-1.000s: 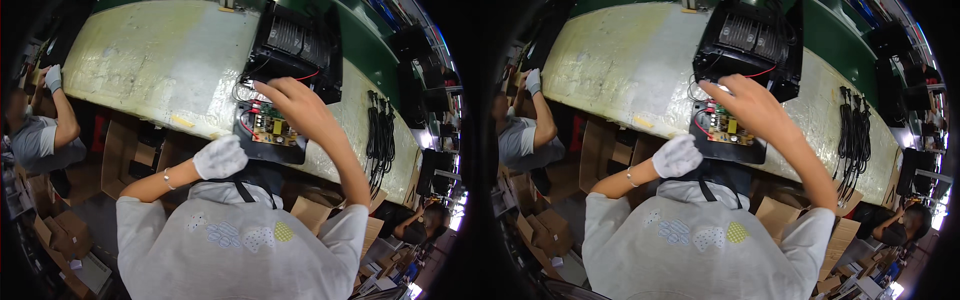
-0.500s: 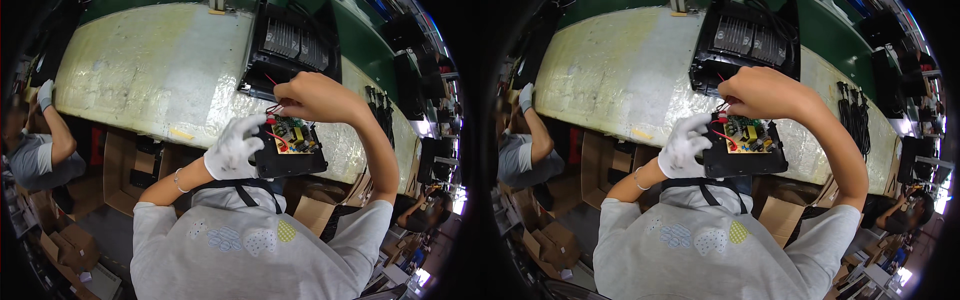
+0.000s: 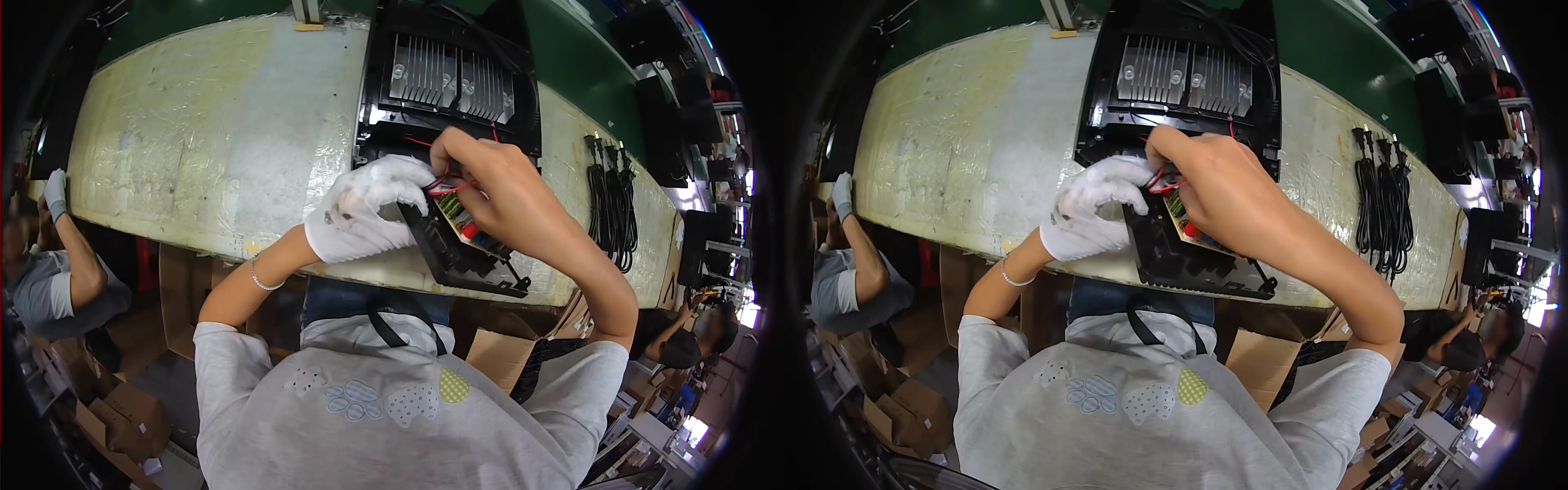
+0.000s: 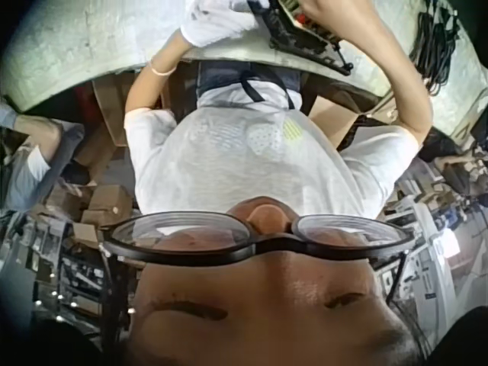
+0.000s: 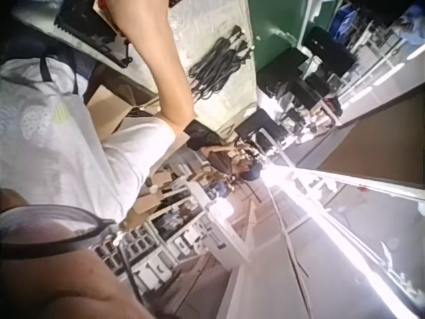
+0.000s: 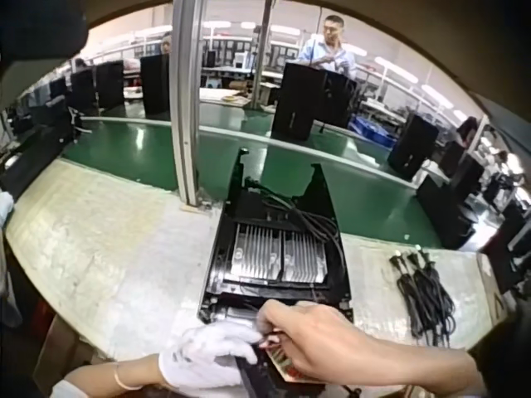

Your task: Assembling electronic components into plastic housings on an industrial assembly line.

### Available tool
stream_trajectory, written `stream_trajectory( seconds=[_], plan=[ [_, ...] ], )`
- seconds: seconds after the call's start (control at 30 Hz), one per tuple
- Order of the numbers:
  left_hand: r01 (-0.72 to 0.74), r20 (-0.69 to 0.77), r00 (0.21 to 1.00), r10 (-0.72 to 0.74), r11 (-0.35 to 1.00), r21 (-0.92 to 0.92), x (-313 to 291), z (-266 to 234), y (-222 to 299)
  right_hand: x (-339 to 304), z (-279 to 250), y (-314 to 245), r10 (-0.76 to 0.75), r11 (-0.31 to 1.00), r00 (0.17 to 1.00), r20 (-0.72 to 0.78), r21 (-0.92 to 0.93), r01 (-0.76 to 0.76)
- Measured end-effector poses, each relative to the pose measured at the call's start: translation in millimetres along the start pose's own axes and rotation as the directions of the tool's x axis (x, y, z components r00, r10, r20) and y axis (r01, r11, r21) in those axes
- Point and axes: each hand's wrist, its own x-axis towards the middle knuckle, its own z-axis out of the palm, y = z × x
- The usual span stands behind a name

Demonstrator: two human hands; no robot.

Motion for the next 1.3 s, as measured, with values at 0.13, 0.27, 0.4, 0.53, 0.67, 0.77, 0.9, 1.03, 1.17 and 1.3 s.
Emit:
stream_trajectory(
  seconds=[0.13, 0.27, 0.4, 0.53, 0.67, 0.77, 0.9, 1.03, 1.17, 1.3],
  plan=[
    [-0.021, -0.006, 1.000, 0.021, 0.999, 0.026, 8.0, 0.1, -7.9, -4.3, -1.5, -0.8, -0.160, 0.987, 0.961, -0.227, -0.021, 0.159],
    [0.040, 0.008, 0.999, -0.040, 0.997, -0.065, 7.9, -0.4, -11.9, -19.4, -11.7, 10.8, -0.314, 0.946, 0.943, -0.112, -0.118, 0.301],
    [0.045, -0.004, 0.999, -0.045, 0.999, -0.005, 10.9, 1.2, -10.0, -13.1, -11.5, 12.7, -0.372, 0.928, 0.926, -0.063, -0.043, 0.370],
    [0.027, -0.061, 0.998, -0.032, 0.997, -0.073, 10.3, 7.4, -10.6, -5.3, -24.3, 4.8, -0.370, 0.910, 0.918, 0.145, -0.142, 0.390],
    [0.092, -0.021, 0.996, -0.092, 0.995, -0.032, 3.7, 10.2, -15.8, 4.3, -30.9, 5.1, -0.314, 0.932, 0.923, 0.224, -0.114, 0.345],
    [0.141, 0.033, 0.990, -0.140, 0.990, -0.017, 3.3, 6.5, -14.3, 14.8, -24.6, 4.2, -0.274, 0.955, 0.944, 0.183, -0.062, 0.289],
    [0.017, 0.026, 1.000, -0.015, 0.994, -0.112, 8.0, 2.1, -14.4, 21.9, -21.5, 2.3, -0.260, 0.943, 0.951, 0.166, -0.166, 0.287],
    [0.093, -0.009, 0.995, -0.096, 0.984, -0.152, 2.8, 9.4, -20.5, 18.8, -18.9, 4.8, -0.381, 0.913, 0.921, 0.076, -0.126, 0.388],
    [0.108, 0.000, 0.994, -0.108, 0.991, -0.076, -2.5, 8.4, -19.2, 15.3, -17.0, 15.0, -0.394, 0.918, 0.906, 0.153, 0.010, 0.397],
    [0.077, 0.027, 0.997, -0.075, 0.994, -0.080, -2.6, 6.7, -21.2, 10.2, -13.6, 17.8, -0.380, 0.925, 0.915, 0.138, 0.026, 0.380]
  ],
)
